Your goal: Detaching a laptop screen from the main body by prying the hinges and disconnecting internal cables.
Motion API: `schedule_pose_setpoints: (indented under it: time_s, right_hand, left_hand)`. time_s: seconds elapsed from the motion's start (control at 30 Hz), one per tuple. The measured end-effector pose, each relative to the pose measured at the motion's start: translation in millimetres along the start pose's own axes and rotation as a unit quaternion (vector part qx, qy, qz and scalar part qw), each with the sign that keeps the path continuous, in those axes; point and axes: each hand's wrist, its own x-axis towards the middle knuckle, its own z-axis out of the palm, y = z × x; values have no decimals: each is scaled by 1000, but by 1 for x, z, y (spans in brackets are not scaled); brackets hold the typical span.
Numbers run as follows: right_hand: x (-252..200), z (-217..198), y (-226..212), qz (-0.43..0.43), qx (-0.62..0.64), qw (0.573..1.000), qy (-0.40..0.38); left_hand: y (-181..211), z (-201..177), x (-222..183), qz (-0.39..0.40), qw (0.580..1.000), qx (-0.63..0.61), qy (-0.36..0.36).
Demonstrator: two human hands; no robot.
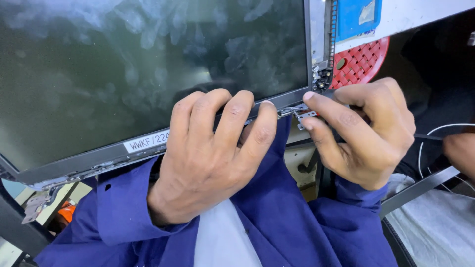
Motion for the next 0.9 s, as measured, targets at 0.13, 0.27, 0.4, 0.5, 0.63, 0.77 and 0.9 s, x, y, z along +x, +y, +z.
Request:
schedule_pose_setpoints:
  time_s: [0.13, 0.27, 0.4, 0.5, 0.63, 0.77, 0.9]
  right_hand:
    - [3, -1, -1, 32, -8, 999, -20]
    - [17, -11, -1, 18, 33, 996, -76]
    - [39, -23, 3, -15, 87, 978, -188]
    - [47, -24, 9, -11, 85, 968, -237]
    - [54, -27, 10, -11, 62, 961, -270]
    - [59, -29, 8, -18, 43, 951, -304]
    - [64, -26, 10, 17, 113, 945, -305]
  left_hand:
    - [-1, 1, 0, 2, 1000, 0, 4]
    - [-2, 0, 1, 3, 1000, -12, 5]
    - [-3, -2, 2, 8, 1000, -16, 3]
    - [-3, -2, 2, 6, 1000, -14, 2]
    - [-4, -1, 2, -1, 1000, -16, 6]
    - [-5, 0, 1, 1, 1000, -18, 11]
    - [-7, -1, 1, -1, 1000, -17, 10]
